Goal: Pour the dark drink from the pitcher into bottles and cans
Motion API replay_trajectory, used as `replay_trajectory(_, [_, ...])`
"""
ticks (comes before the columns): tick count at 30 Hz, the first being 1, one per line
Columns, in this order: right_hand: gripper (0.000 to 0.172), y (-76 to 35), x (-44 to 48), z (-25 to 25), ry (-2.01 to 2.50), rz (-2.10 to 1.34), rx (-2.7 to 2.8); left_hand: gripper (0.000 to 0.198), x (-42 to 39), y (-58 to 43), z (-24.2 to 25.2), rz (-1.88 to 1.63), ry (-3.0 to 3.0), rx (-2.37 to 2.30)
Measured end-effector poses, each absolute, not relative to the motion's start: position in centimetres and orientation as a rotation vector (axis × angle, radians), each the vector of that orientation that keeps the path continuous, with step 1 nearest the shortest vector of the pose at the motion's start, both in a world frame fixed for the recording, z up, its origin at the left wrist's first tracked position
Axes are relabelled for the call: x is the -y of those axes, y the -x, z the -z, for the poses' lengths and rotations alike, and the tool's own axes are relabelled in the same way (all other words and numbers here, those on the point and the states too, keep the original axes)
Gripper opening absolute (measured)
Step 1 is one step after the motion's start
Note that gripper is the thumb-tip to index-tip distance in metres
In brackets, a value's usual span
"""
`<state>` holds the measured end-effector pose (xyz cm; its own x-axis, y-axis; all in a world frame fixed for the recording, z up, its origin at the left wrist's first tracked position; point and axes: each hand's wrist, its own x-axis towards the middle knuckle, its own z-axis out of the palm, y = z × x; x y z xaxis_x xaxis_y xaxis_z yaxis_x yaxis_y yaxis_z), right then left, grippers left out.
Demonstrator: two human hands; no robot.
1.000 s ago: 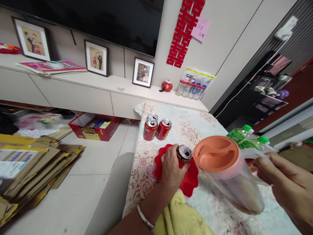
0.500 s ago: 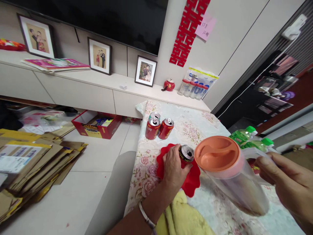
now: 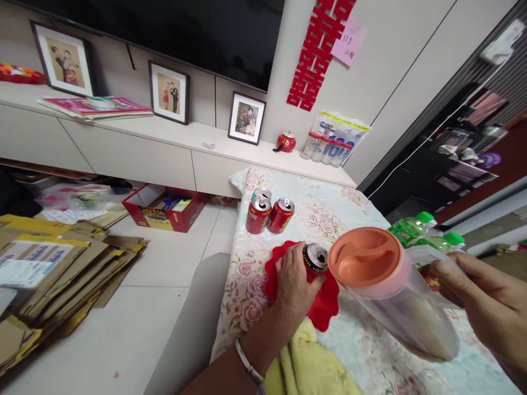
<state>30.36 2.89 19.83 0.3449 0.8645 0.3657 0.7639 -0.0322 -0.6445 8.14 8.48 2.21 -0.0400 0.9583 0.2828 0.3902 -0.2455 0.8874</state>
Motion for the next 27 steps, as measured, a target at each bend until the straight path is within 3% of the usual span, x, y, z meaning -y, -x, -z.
replay_trajectory(21, [0.062, -29.5, -3.4, -21.1, 1.860, -0.085, 1.537, 0.071, -8.5, -8.1, -2.5, -1.278, -1.658, -1.419])
replay_trajectory(27, [0.055, -29.5, -3.7, -21.1, 1.844, -0.058, 1.512, 0.069, -8.5, -8.0, -2.6, -1.268, -1.653, -1.415])
